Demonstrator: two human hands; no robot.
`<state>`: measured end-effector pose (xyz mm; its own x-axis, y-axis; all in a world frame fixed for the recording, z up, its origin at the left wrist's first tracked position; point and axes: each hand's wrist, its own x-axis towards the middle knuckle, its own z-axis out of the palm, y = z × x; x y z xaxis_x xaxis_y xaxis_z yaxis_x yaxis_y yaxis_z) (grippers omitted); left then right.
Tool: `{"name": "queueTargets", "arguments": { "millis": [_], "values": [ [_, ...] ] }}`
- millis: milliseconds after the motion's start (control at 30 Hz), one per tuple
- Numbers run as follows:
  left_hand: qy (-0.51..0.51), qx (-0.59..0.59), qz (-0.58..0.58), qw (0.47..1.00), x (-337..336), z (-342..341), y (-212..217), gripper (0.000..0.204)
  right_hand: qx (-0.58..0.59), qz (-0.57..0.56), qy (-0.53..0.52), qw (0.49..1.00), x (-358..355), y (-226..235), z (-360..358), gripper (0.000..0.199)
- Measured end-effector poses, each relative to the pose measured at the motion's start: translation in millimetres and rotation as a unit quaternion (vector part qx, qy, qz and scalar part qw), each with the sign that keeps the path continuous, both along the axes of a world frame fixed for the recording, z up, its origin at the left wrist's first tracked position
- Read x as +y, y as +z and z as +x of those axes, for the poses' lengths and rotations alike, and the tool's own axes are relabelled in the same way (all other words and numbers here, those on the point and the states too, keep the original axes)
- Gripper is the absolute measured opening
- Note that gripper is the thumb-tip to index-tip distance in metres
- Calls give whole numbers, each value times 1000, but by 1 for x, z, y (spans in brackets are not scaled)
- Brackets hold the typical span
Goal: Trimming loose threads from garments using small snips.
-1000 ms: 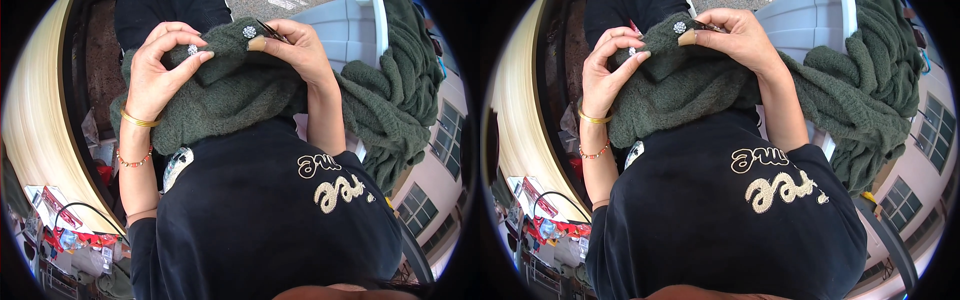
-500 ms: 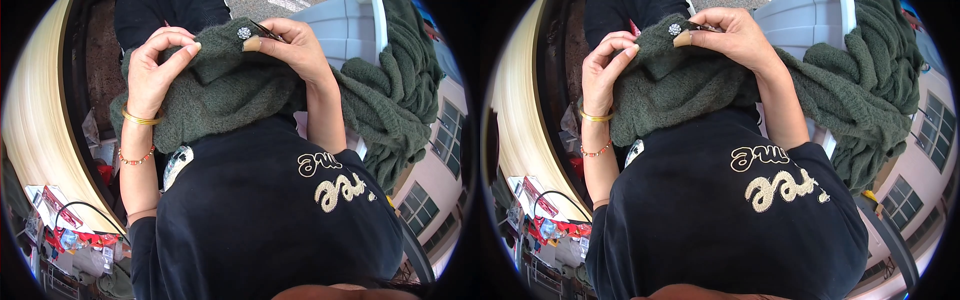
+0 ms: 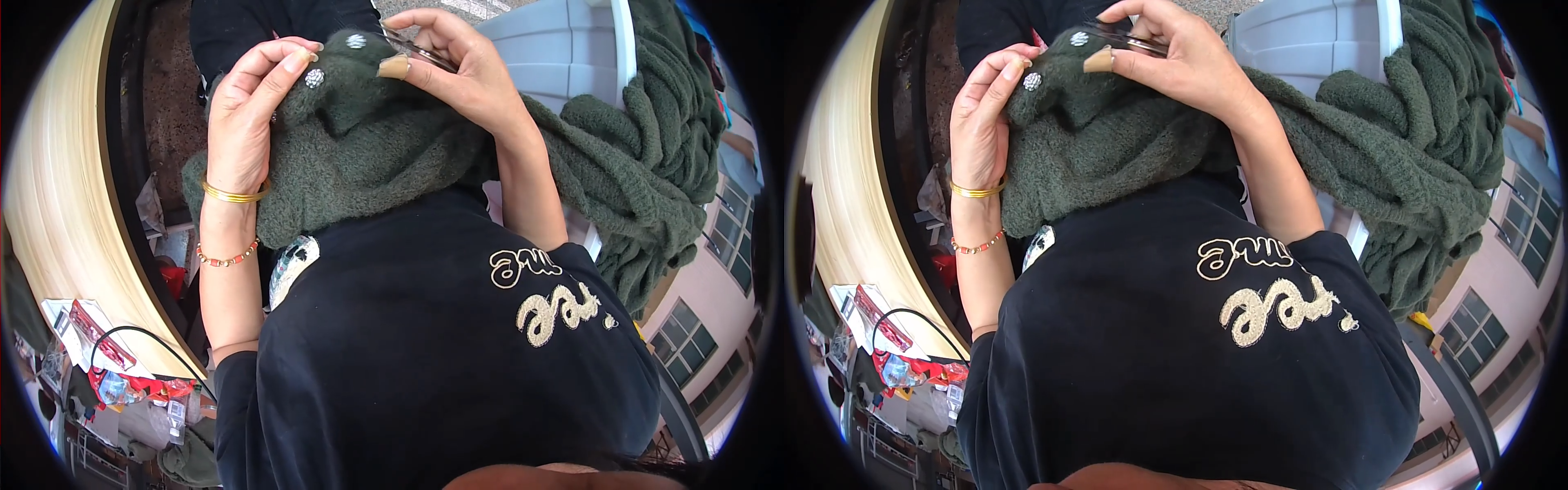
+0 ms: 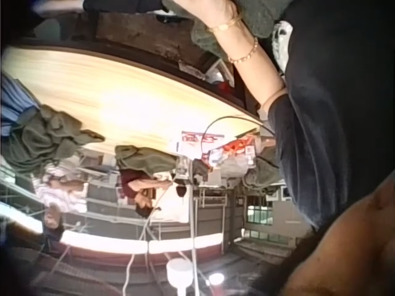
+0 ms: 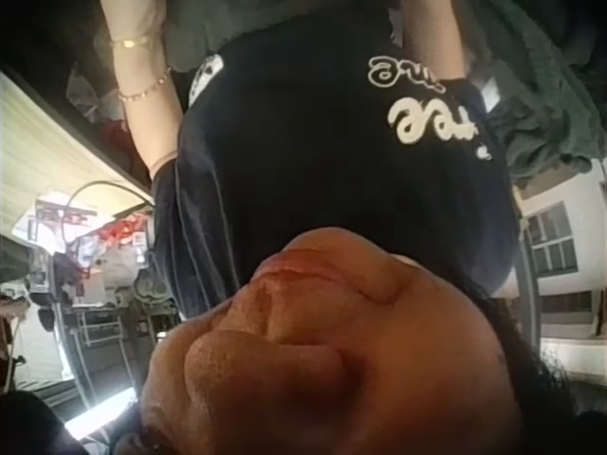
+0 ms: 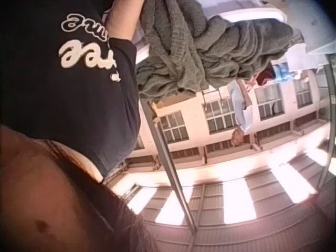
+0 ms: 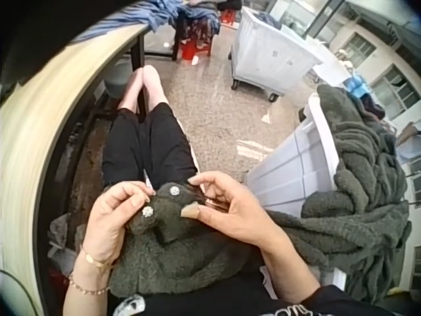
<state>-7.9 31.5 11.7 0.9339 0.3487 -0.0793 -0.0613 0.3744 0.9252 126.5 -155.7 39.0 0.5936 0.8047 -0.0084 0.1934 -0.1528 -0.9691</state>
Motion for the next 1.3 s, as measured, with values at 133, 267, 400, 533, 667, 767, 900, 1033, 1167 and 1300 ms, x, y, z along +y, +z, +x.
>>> {"name": "queueTargets", "arguments": {
  "millis": [133,267,400,533,667,767,900,1033,1167,1300],
  "values": [
    [-7,2,3,1000,-1,1,1,14,49,-8,64,997,4,-2,1,30],
    [-12,-10,-11,1000,-3,1,3,15,48,-1,95,994,9,-6,-3,27],
    [-26,-14,11,999,-4,2,1,17,72,-2,120,990,10,-4,-3,27],
    [-42,-17,14,999,-6,3,3,18,65,-6,125,990,8,-5,-4,27],
    [-47,-24,6,999,-7,2,3,17,68,8,135,988,7,-2,-4,25],
    [-44,-24,17,999,-7,3,3,17,81,0,133,988,6,-1,-3,25],
    [-46,-18,0,999,-7,3,6,17,88,5,126,988,5,-3,-2,25],
    [-42,-20,3,999,-7,3,5,17,63,9,140,988,5,-4,-2,25],
    [-43,-17,10,999,-8,3,6,17,53,21,140,989,4,-8,-1,24],
    [-47,-23,14,999,-8,2,5,17,42,21,151,987,5,-3,-2,25]
  ]
}}
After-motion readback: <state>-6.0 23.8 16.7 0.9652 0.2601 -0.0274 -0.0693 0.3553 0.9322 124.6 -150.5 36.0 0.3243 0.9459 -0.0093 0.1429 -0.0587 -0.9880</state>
